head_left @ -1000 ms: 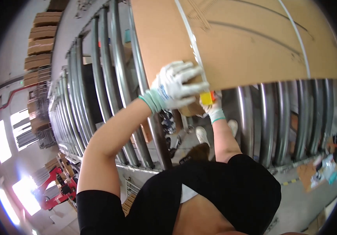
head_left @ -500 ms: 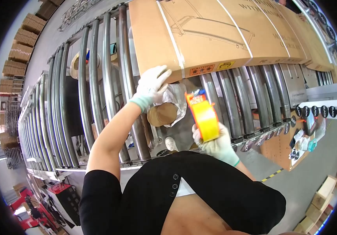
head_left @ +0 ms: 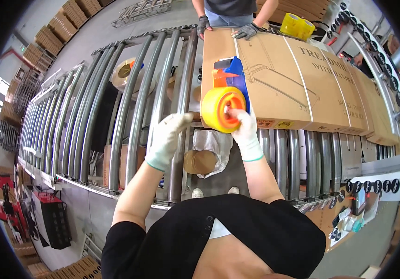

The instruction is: Applying labels and sealing treadmill boxes with tape on a conveyor belt in a factory setting.

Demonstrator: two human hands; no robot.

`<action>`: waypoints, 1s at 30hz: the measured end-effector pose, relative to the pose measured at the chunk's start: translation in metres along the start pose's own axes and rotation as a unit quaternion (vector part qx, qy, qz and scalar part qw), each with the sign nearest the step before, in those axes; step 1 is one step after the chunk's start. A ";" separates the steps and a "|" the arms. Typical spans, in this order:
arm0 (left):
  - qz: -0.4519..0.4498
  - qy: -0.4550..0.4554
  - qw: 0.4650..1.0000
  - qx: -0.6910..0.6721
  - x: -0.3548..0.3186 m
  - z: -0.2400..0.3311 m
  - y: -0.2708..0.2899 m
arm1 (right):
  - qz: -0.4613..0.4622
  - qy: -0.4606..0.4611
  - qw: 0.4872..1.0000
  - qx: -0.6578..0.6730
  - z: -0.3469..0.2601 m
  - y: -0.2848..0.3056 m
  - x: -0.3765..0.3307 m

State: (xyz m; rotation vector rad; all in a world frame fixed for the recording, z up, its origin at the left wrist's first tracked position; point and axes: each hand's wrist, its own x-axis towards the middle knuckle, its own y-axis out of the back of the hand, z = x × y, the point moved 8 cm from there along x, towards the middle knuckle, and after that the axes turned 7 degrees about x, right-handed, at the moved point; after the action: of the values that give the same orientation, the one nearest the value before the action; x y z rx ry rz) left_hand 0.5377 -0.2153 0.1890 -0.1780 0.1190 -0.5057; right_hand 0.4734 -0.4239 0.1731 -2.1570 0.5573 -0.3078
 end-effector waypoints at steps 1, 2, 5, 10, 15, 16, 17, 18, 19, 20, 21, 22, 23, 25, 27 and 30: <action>-0.030 0.001 0.998 -0.059 0.006 0.007 -0.004 | -0.022 0.047 0.991 -0.123 -0.018 -0.016 -0.012; -0.044 0.028 0.996 -0.073 0.006 0.031 -0.027 | -0.038 0.119 0.976 -0.181 -0.031 -0.025 -0.023; -0.188 0.073 0.974 -0.104 0.009 0.059 -0.062 | -0.158 0.393 0.729 -0.538 -0.062 -0.070 -0.069; -0.158 0.164 0.969 -0.098 0.020 0.053 -0.071 | -0.179 0.379 0.733 -0.536 -0.060 -0.062 -0.092; -0.213 0.223 0.943 -0.126 0.023 0.043 -0.082 | -0.226 0.310 0.754 -0.533 -0.060 -0.050 -0.102; -0.203 0.257 0.932 -0.156 0.023 0.041 -0.082 | -0.218 0.284 0.783 -0.508 -0.061 -0.049 -0.102; -0.204 0.255 0.933 -0.152 0.029 0.037 -0.079 | -0.229 0.230 0.823 -0.467 -0.055 -0.043 -0.099; -0.256 0.222 0.934 -0.116 0.036 0.032 -0.079 | -0.221 0.157 0.871 -0.410 -0.048 -0.033 -0.093; -0.306 0.186 0.930 -0.078 0.040 0.031 -0.082 | -0.214 0.083 0.909 -0.349 -0.042 -0.027 -0.090; -0.316 -0.093 0.908 0.261 0.044 0.044 -0.089 | -0.215 0.086 0.909 -0.346 -0.041 -0.024 -0.088; -0.316 -0.094 0.906 0.265 0.051 0.038 -0.087 | -0.206 0.013 0.935 -0.288 -0.032 -0.016 -0.083; -0.306 -0.030 0.901 0.305 0.063 0.028 -0.086 | -0.193 -0.059 0.952 -0.229 -0.023 -0.006 -0.079; -0.294 0.033 0.891 0.344 0.073 0.020 -0.085 | -0.176 -0.071 0.949 -0.253 -0.021 0.002 -0.074; -0.264 0.068 0.901 0.337 0.098 0.028 -0.099 | -0.154 -0.077 0.973 -0.156 -0.028 -0.001 -0.068; -0.206 0.124 0.862 0.446 0.136 0.031 -0.097 | -0.108 -0.075 0.978 -0.161 -0.035 -0.010 -0.059; -0.118 0.019 0.778 0.616 0.260 0.032 -0.087 | -0.110 -0.034 0.914 -0.388 -0.027 0.001 -0.049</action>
State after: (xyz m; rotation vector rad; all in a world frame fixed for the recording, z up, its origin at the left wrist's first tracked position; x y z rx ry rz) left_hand 0.7279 -0.4136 0.2193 1.1328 -0.2172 -0.7496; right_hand 0.4200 -0.4190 0.1878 -3.0018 0.4333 -0.1329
